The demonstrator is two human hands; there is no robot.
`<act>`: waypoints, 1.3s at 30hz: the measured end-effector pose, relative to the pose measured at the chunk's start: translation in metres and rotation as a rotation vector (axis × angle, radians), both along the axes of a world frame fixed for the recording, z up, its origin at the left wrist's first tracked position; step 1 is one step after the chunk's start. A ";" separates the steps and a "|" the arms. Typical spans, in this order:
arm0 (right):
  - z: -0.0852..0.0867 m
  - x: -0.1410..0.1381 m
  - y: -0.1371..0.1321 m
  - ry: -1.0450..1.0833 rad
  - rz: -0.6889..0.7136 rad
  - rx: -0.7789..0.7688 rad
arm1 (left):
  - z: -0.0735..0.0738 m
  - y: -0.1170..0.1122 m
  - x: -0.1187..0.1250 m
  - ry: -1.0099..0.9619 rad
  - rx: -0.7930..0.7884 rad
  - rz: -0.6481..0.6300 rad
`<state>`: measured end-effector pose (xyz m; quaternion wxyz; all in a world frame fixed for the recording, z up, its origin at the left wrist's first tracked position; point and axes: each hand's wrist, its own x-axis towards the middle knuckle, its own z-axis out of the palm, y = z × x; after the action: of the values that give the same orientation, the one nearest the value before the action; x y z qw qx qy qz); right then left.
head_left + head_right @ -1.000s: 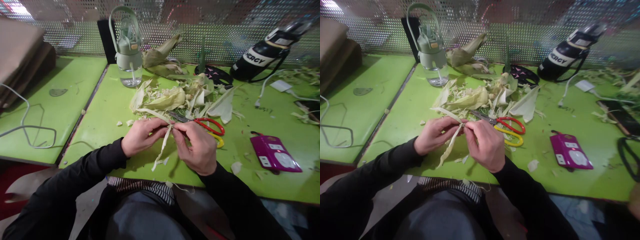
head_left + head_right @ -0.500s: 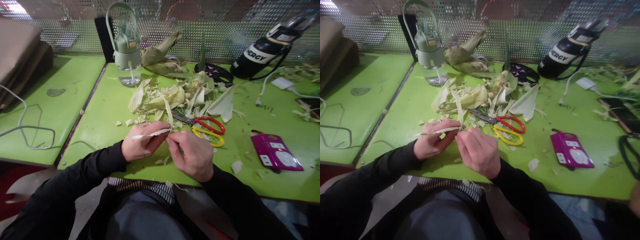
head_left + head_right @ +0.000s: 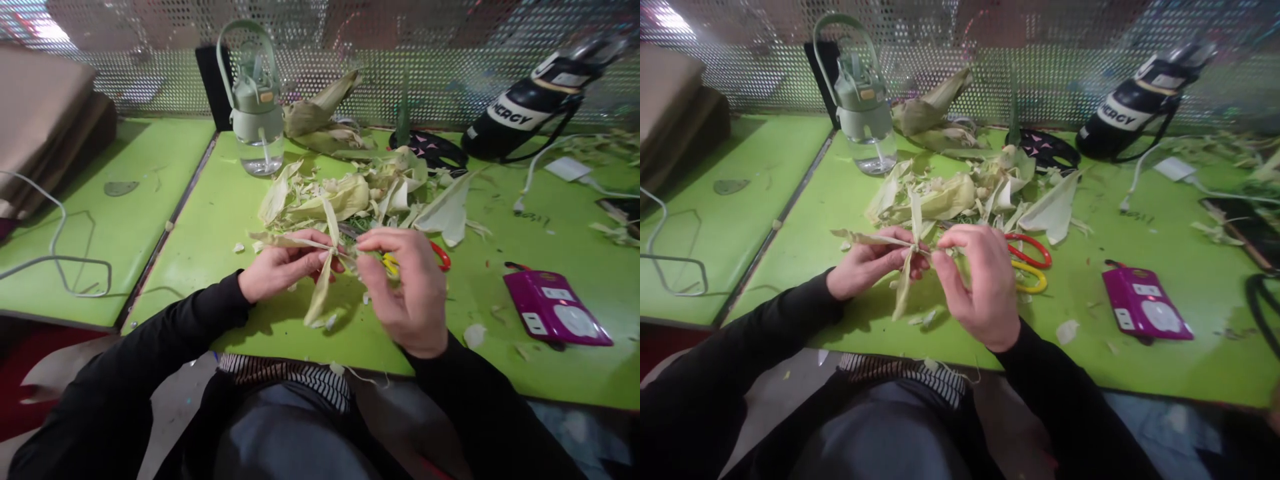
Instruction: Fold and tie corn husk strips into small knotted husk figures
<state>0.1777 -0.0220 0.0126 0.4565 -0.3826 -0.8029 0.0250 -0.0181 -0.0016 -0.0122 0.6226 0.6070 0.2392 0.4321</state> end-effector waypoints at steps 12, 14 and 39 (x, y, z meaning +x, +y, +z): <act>0.004 -0.002 -0.008 -0.078 0.121 -0.168 | -0.003 0.000 0.005 -0.063 -0.077 0.045; 0.005 -0.001 -0.009 -0.086 0.167 -0.162 | -0.003 -0.002 0.006 -0.068 -0.128 0.031; 0.003 0.007 0.005 -0.095 0.170 -0.077 | 0.009 -0.003 0.003 -0.014 -0.249 -0.124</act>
<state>0.1846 -0.0170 0.0159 0.3991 -0.3311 -0.8517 0.0760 -0.0148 -0.0044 -0.0036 0.7205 0.5354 0.2485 0.3640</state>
